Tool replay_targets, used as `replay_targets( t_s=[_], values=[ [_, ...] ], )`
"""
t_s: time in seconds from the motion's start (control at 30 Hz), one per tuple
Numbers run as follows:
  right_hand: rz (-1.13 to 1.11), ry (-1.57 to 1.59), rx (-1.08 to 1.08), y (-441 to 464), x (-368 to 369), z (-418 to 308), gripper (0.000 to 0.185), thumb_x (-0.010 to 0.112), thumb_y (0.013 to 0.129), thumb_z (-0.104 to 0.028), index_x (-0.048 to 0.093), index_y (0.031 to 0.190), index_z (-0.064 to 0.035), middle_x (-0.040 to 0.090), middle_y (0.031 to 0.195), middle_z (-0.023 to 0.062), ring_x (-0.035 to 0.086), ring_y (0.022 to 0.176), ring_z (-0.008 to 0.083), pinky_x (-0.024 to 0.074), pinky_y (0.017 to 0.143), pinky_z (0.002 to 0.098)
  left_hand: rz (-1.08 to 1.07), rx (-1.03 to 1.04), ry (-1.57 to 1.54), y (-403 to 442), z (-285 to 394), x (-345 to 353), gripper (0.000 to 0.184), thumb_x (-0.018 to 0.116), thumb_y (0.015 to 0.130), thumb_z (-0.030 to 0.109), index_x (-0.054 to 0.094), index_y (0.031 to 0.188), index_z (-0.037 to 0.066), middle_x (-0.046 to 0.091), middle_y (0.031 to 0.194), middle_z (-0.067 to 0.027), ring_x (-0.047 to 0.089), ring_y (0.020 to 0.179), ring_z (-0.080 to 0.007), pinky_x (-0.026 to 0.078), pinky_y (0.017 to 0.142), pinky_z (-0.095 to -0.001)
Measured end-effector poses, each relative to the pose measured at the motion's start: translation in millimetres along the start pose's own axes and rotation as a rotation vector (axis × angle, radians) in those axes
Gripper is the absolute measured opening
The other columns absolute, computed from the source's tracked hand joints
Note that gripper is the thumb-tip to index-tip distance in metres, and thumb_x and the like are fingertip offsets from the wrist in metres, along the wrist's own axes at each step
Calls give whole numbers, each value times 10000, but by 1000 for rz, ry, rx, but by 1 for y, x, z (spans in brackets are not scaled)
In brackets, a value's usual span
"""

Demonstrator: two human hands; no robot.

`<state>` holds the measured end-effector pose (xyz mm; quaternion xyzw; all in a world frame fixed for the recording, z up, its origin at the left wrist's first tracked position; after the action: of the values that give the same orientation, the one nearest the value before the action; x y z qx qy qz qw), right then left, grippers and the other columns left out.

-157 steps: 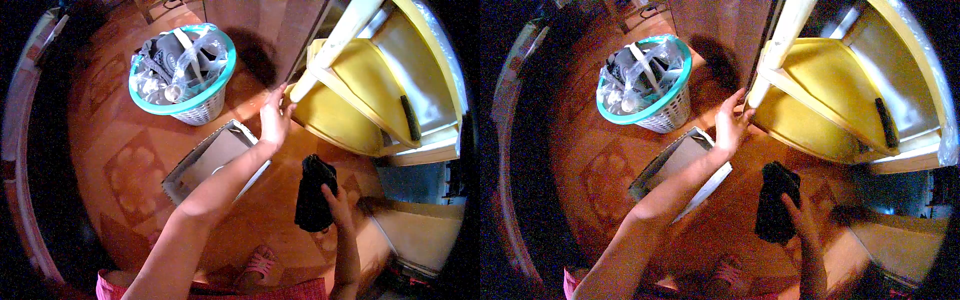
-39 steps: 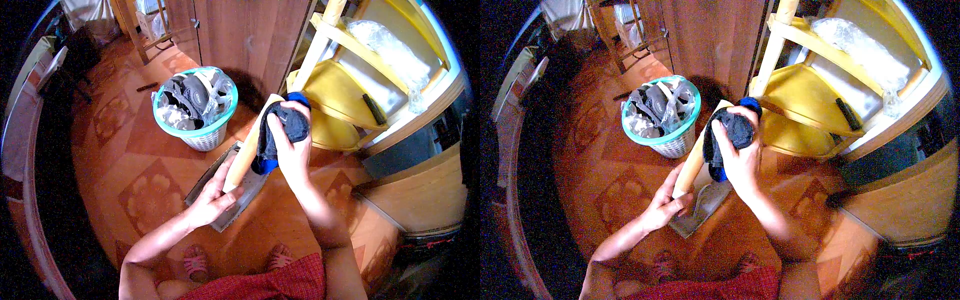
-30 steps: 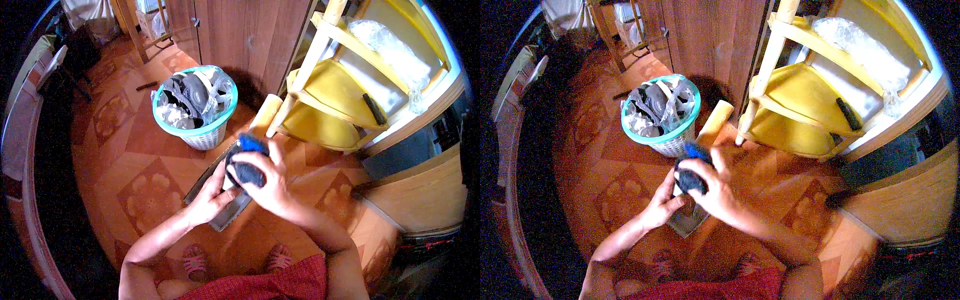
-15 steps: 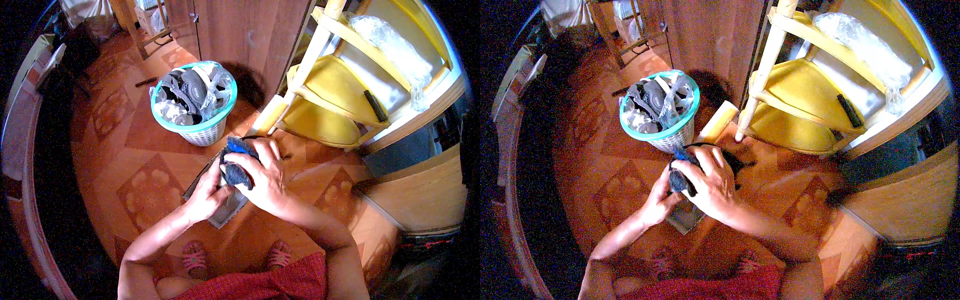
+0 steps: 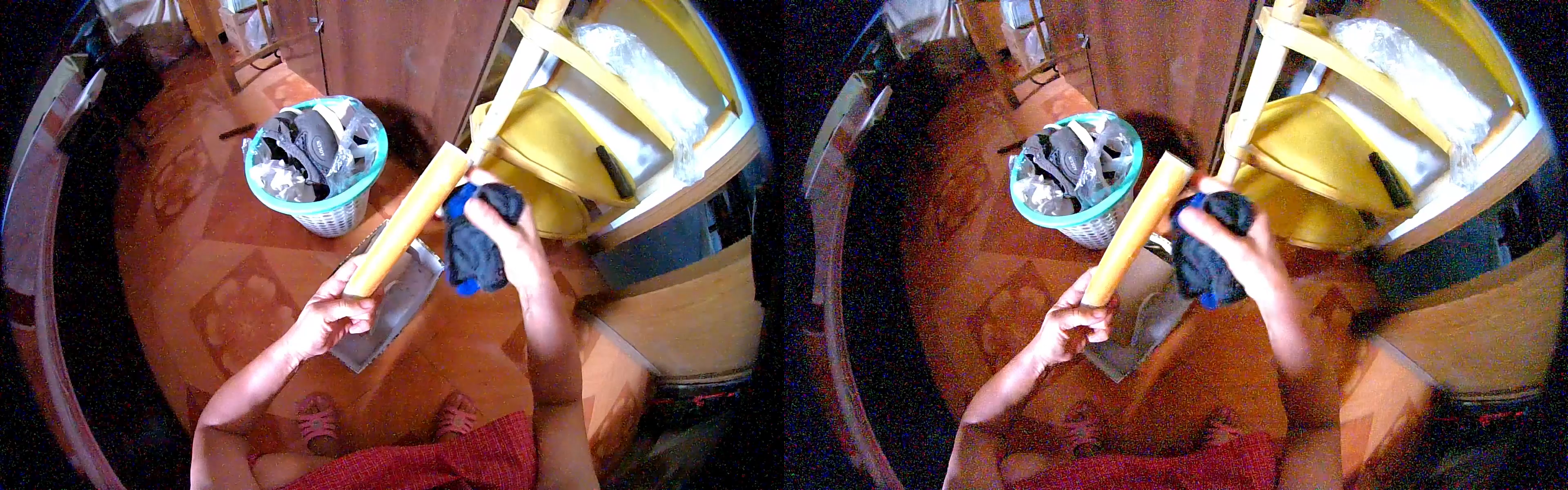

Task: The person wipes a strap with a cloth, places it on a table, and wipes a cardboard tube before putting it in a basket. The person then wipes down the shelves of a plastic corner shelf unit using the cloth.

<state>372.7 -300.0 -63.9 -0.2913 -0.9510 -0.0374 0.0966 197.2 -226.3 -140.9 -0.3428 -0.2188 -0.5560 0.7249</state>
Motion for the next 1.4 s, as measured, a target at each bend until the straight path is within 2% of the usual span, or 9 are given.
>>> replay_targets(
  t_s=[0.03, 0.13, 0.23, 0.6, 0.87, 0.97, 1.07, 1.2, 1.4],
  values=[
    [-60, -78, -2, -2, 10, 0, 162, 645, 788, -194, 514, 756, -105, 490, 655, -62, 470, 565, 47, 385, 518, 198, -2, -5, 2, 1, -2, 0, 592, 545, 756, -4, 336, 1285, 162, 481, 865, -14, 413, 638, -77, 325, 518, -211],
    [-8, -117, 17, -4, 24, 1, 202, 683, 758, -221, 556, 815, -75, 542, 707, -36, 494, 615, 43, 409, 546, 213, -7, -2, 135, 3, -5, -4, 511, 591, 758, 126, 400, 1232, 116, 503, 869, -25, 453, 656, -95, 370, 519, -245],
    [-17, -158, -29, -2, 28, 2, 220, 693, 739, -204, 561, 835, -57, 561, 715, -24, 513, 632, 60, 433, 573, 236, -47, 167, 530, 6, 11, -3, 438, 582, 826, 299, 452, 1154, 39, 523, 925, -30, 528, 803, -118, 453, 724, -276],
    [-11, -335, -283, -7, 34, -8, 201, 701, 709, -139, 600, 830, -15, 615, 782, 19, 572, 699, 91, 465, 659, 259, 17, 252, 664, 10, 19, -4, 361, 551, 857, 263, 475, 1122, 30, 538, 979, -44, 513, 902, -119, 417, 807, -270],
    [-28, -656, -496, -16, 62, -19, 315, 747, 642, -237, 603, 817, -19, 617, 817, 110, 607, 744, 228, 471, 689, 327, 179, 619, 1012, 1, 51, 10, 414, 661, 758, 136, 512, 1124, 13, 579, 1037, -107, 539, 976, -196, 413, 848, -313],
    [-31, -708, -544, -18, 65, -15, 321, 758, 630, -186, 591, 844, -15, 610, 817, 84, 595, 742, 159, 462, 692, 295, 186, 630, 1041, 0, 53, 6, 386, 658, 756, 120, 530, 1102, 7, 585, 1019, -121, 553, 956, -210, 421, 838, -313],
    [1, -669, -375, -15, 64, -7, 333, 751, 643, -247, 605, 832, -14, 612, 848, 118, 603, 782, 238, 466, 716, 335, 215, 639, 1032, -1, 55, 4, 390, 663, 747, 106, 532, 1099, 1, 591, 1004, -126, 556, 944, -206, 427, 828, -314],
    [-22, -584, -524, -12, 66, -9, 325, 748, 652, -244, 605, 835, -16, 612, 854, 118, 601, 788, 235, 465, 718, 332, 230, 682, 1041, -1, 60, 4, 387, 665, 739, 88, 536, 1092, -3, 594, 987, -127, 560, 928, -204, 431, 820, -313],
    [-30, -625, -363, -14, 67, -10, 312, 733, 683, -210, 602, 868, 5, 619, 872, 102, 598, 806, 168, 454, 730, 298, 212, 683, 1047, -1, 58, 4, 387, 665, 737, 82, 538, 1092, -3, 597, 964, -123, 564, 911, -214, 432, 812, -314]
  ],
)
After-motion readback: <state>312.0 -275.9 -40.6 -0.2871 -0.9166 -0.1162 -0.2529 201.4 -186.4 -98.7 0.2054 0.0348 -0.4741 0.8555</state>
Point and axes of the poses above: each hand's wrist, its own y-axis towards the middle knuckle, its own x-axis out of the palm, z = x × y, the point moved 8 cm from there along y, towards the middle knuckle
